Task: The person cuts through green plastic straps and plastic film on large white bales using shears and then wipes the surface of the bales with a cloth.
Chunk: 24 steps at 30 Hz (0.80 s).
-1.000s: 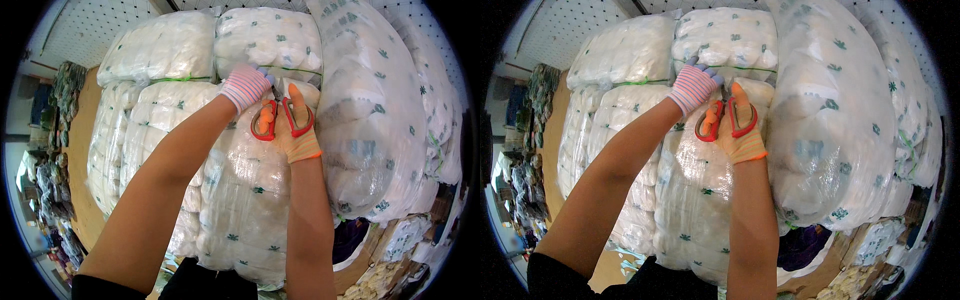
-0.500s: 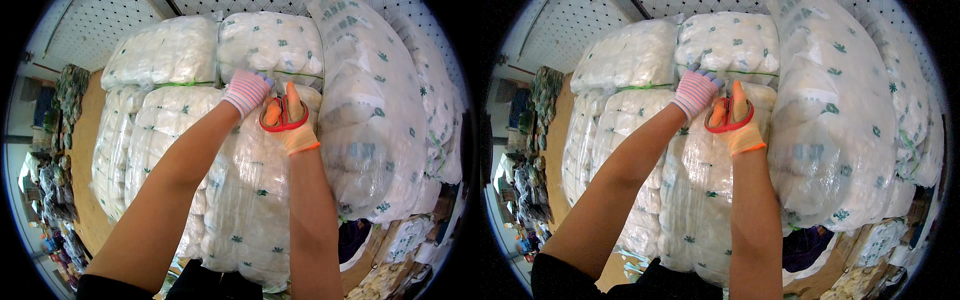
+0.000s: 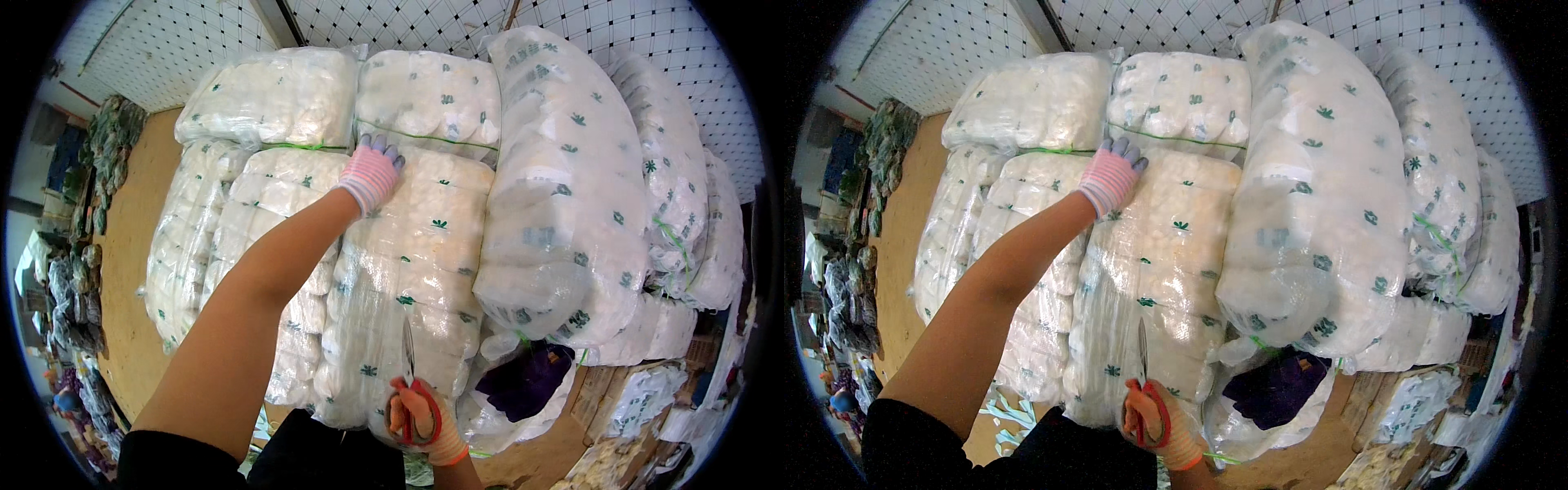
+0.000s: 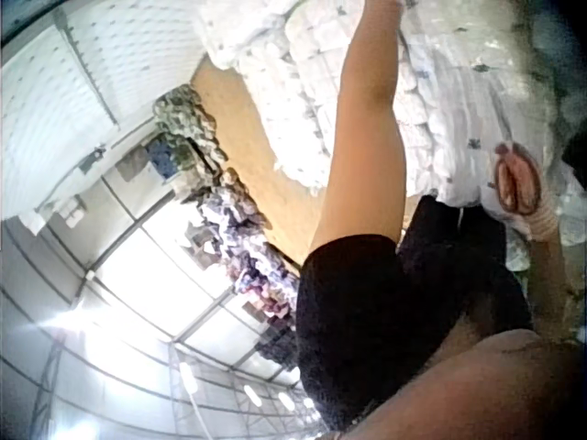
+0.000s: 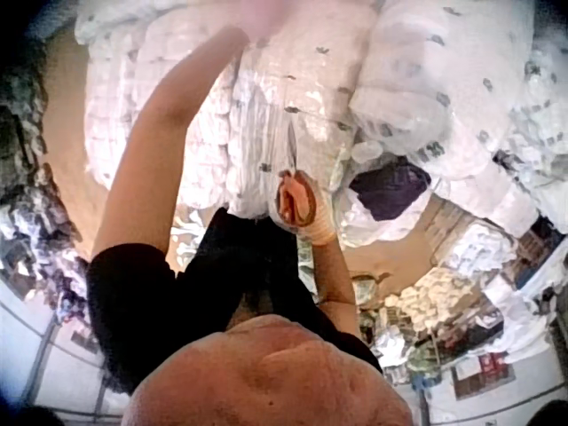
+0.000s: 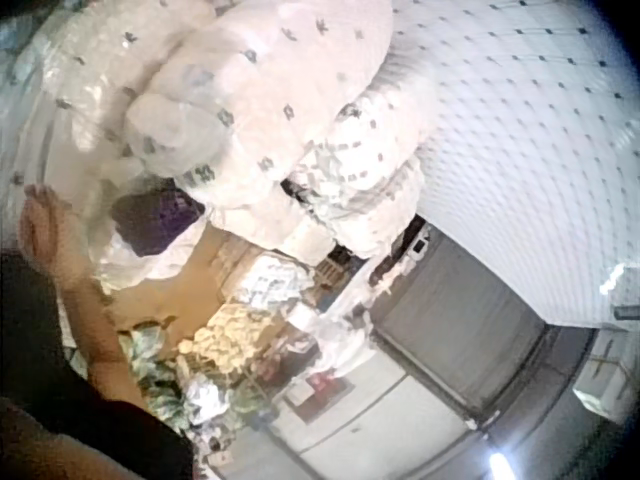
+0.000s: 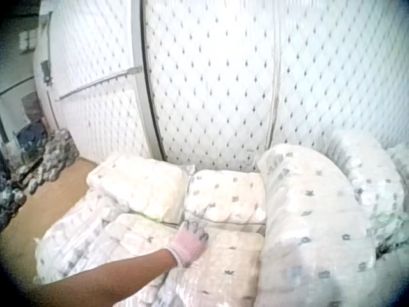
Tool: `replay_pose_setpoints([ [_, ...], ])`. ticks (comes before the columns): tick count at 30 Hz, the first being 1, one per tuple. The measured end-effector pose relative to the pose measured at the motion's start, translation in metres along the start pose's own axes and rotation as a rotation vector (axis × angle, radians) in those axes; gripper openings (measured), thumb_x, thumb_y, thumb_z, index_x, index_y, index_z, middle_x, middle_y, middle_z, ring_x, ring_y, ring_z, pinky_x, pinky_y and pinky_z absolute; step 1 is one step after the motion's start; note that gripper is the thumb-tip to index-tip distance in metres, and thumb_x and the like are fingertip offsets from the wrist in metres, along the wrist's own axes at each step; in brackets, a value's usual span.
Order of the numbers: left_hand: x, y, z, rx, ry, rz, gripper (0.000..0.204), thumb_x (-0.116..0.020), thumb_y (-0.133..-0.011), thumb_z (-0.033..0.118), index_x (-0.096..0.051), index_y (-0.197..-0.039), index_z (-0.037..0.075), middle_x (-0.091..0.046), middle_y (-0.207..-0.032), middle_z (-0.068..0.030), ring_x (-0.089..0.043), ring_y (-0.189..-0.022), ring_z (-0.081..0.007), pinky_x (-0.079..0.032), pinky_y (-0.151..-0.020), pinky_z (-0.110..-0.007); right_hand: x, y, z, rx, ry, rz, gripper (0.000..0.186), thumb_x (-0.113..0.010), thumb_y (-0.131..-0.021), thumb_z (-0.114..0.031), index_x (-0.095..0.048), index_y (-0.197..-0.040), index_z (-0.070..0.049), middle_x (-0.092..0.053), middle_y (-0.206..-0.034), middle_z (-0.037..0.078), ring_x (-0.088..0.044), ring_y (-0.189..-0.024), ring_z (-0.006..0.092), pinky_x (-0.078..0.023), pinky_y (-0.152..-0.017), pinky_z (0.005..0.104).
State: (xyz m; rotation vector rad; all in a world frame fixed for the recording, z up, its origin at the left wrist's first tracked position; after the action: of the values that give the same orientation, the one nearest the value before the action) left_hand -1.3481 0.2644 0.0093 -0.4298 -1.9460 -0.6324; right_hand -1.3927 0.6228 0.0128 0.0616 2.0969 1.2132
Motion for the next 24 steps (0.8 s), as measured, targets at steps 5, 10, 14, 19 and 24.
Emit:
replay_pose_setpoints([
  [5,0.009,0.066,-0.014,0.021,0.089,0.300,0.031,-0.052,-0.080,0.025,-0.059,-0.104,0.007,-0.055,-0.109,-0.0107,-0.042,-0.116,-0.0294,-0.028,-0.099,-0.045,0.029,0.032,0.011,-0.028,0.323,0.029,0.040,-0.056,-0.080,-0.013,-0.040,-0.113,0.002,-0.050,-0.067,0.007,-0.051,-0.055,0.0161,-0.042,-0.050,0.0261],
  [10,0.024,0.142,0.027,-0.048,0.188,0.069,0.021,-0.049,-0.076,0.018,-0.063,-0.083,0.004,-0.055,-0.094,-0.0107,-0.052,-0.092,-0.0270,-0.040,-0.085,-0.040,0.043,0.049,-0.012,0.014,0.479,0.058,0.049,-0.055,-0.074,-0.006,-0.033,-0.117,0.002,-0.049,-0.070,0.007,-0.050,-0.054,0.0154,-0.042,-0.047,0.0261],
  [14,0.033,0.207,0.136,-0.543,0.492,0.175,0.030,-0.048,-0.077,0.015,-0.054,-0.106,0.008,-0.054,-0.106,-0.0094,-0.058,-0.082,-0.0233,-0.046,-0.070,-0.036,0.052,0.034,-0.049,0.213,0.929,0.119,0.045,-0.069,-0.071,-0.015,-0.046,-0.106,0.002,-0.048,-0.069,0.003,-0.052,-0.055,0.0119,-0.042,-0.046,0.0257],
  [19,-0.025,0.223,0.144,-0.444,0.396,-0.281,0.030,-0.054,-0.074,0.013,-0.055,-0.103,0.007,-0.054,-0.105,-0.0132,-0.060,-0.069,-0.0254,-0.048,-0.059,-0.038,0.025,0.033,-0.079,0.470,1.906,0.159,0.052,-0.077,-0.063,-0.025,-0.051,-0.104,-0.006,-0.055,-0.085,0.016,-0.057,-0.071,0.0298,-0.046,-0.060,0.0370],
  [24,-0.013,0.266,0.170,-0.423,0.560,-0.327,0.018,-0.057,-0.070,0.012,-0.061,-0.084,0.003,-0.061,-0.074,-0.0126,-0.061,-0.065,-0.0292,-0.048,-0.055,-0.039,0.010,0.036,-0.068,0.499,2.401,0.039,0.036,-0.068,-0.065,-0.020,-0.054,-0.096,-0.009,-0.052,-0.087,0.016,-0.053,-0.082,0.0340,-0.042,-0.071,0.0416],
])
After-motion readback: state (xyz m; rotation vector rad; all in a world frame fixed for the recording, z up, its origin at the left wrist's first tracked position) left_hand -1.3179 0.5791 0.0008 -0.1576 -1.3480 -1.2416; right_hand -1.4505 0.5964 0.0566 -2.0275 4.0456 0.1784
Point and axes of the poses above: each hand's wrist, its own y-axis away from the middle knuckle, its own x-axis out of the back of the hand, z = x × y, the point moved 10 cm from there along -y, towards the middle knuckle
